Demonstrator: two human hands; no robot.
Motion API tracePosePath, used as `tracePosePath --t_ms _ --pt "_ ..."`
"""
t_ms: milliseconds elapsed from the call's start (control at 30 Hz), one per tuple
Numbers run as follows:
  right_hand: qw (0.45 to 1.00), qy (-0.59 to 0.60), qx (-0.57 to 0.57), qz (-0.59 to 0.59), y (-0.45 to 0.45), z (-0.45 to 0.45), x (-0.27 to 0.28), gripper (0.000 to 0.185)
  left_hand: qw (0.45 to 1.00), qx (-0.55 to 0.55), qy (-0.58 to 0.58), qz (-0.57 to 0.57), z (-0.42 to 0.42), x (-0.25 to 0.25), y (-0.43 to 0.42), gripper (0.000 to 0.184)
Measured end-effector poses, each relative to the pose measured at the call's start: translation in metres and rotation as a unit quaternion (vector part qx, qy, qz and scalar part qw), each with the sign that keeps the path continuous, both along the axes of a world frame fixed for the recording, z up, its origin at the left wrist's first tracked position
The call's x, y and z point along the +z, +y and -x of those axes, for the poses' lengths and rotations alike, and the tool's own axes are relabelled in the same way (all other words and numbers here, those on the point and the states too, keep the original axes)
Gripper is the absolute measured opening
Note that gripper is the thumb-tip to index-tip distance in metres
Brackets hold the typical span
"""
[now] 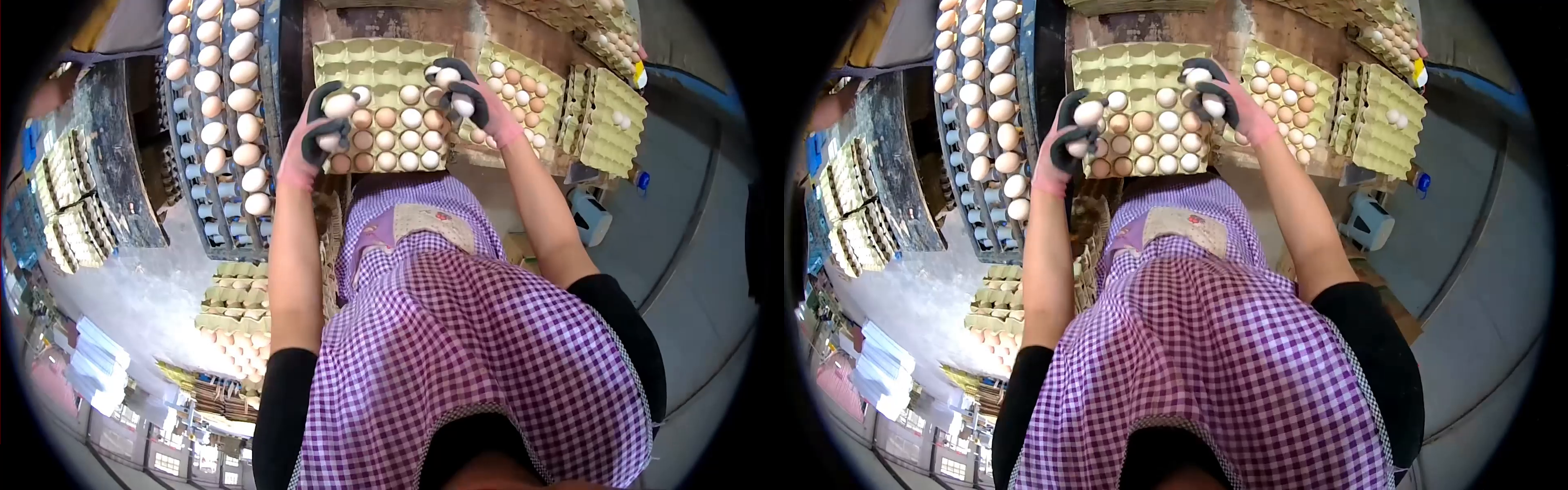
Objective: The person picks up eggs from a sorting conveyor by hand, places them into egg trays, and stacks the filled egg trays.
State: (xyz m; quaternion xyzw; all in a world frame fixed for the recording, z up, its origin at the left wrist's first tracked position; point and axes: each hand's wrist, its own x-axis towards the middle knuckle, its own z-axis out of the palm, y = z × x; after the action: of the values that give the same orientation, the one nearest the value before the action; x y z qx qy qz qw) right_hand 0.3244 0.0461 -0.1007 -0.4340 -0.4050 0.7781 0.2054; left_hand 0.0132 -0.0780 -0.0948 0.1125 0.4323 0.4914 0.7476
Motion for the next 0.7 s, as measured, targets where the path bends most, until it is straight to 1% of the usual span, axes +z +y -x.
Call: tracePosePath --t_ms 33,67,100,133,167,200,267,300,333,367,400,467,500,533,600,633,667,700 --pt "0.997 -0.07 -0.008 0.003 0.0 0.001 -0.006 0.045 0.991 -0.065 0.113 -0.002 -0.002 0.002 0.009 0.047" --pt "0.941 -0.215 0.108 -0.237 0.005 0.006 -0.017 0.043 0.965 -0.128 0.227 -0.009 -0.001 0.0 0.027 0.045" --pt "0.849 -0.338 0.22 -0.343 0.006 0.022 -0.011 0.041 0.875 -0.205 0.423 -0.119 -0.002 -0.017 0.039 0.044" --pt "0.715 -0.446 0.32 -0.433 0.005 0.037 -0.007 0.039 0.644 -0.29 0.694 -0.14 -0.008 -0.032 0.043 0.043" --pt "0.662 -0.458 0.322 -0.499 -0.003 0.049 -0.007 0.027 0.578 -0.334 0.731 -0.139 -0.015 -0.041 0.048 0.037" --pt "0.662 -0.451 0.326 -0.503 -0.008 0.055 -0.015 0.027 0.509 -0.379 0.761 -0.13 -0.021 -0.055 0.052 0.031" --pt "0.575 -0.486 0.37 -0.544 -0.014 0.072 -0.041 0.018 0.549 -0.359 0.754 -0.038 -0.035 -0.093 0.056 0.023" --pt "0.576 -0.467 0.346 -0.574 -0.013 0.068 -0.055 0.013 0.498 -0.361 0.785 -0.079 -0.038 -0.091 0.053 0.023" --pt "0.574 -0.477 0.387 -0.542 -0.01 0.07 -0.049 0.018 0.443 -0.361 0.812 -0.12 -0.037 -0.086 0.052 0.023" --pt "0.59 -0.467 0.39 -0.531 -0.007 0.066 -0.042 0.025 0.428 -0.379 0.806 -0.153 -0.033 -0.068 0.049 0.023" --pt "0.604 -0.457 0.394 -0.52 -0.007 0.06 -0.033 0.033 0.49 -0.358 0.788 -0.107 -0.029 -0.083 0.046 0.025" --pt "0.686 -0.46 0.315 -0.468 -0.008 0.055 -0.028 0.053 0.533 -0.315 0.783 -0.059 -0.028 -0.042 0.02 0.033" --pt "0.756 -0.417 0.315 -0.394 -0.003 0.062 -0.006 0.061 0.608 -0.288 0.74 0.012 -0.025 -0.014 0.009 0.043" --pt "0.749 -0.402 0.327 -0.413 -0.006 0.074 0.005 0.061 0.679 -0.212 0.702 0.041 -0.018 0.009 -0.012 0.049" --pt "0.838 -0.239 0.308 -0.383 -0.014 0.107 0.019 0.061 0.698 -0.113 0.704 0.063 0.003 0.04 -0.065 0.051" --pt "0.817 -0.188 0.319 -0.441 -0.023 0.135 0.03 0.064 0.693 -0.085 0.71 0.096 0.015 0.056 -0.09 0.052" --pt "0.806 -0.163 0.36 -0.441 -0.038 0.166 0.053 0.067 0.687 -0.06 0.712 0.129 0.024 0.071 -0.118 0.054" --pt "0.794 -0.119 0.392 -0.45 -0.049 0.196 0.056 0.068 0.657 -0.036 0.731 0.179 0.031 0.078 -0.143 0.053"
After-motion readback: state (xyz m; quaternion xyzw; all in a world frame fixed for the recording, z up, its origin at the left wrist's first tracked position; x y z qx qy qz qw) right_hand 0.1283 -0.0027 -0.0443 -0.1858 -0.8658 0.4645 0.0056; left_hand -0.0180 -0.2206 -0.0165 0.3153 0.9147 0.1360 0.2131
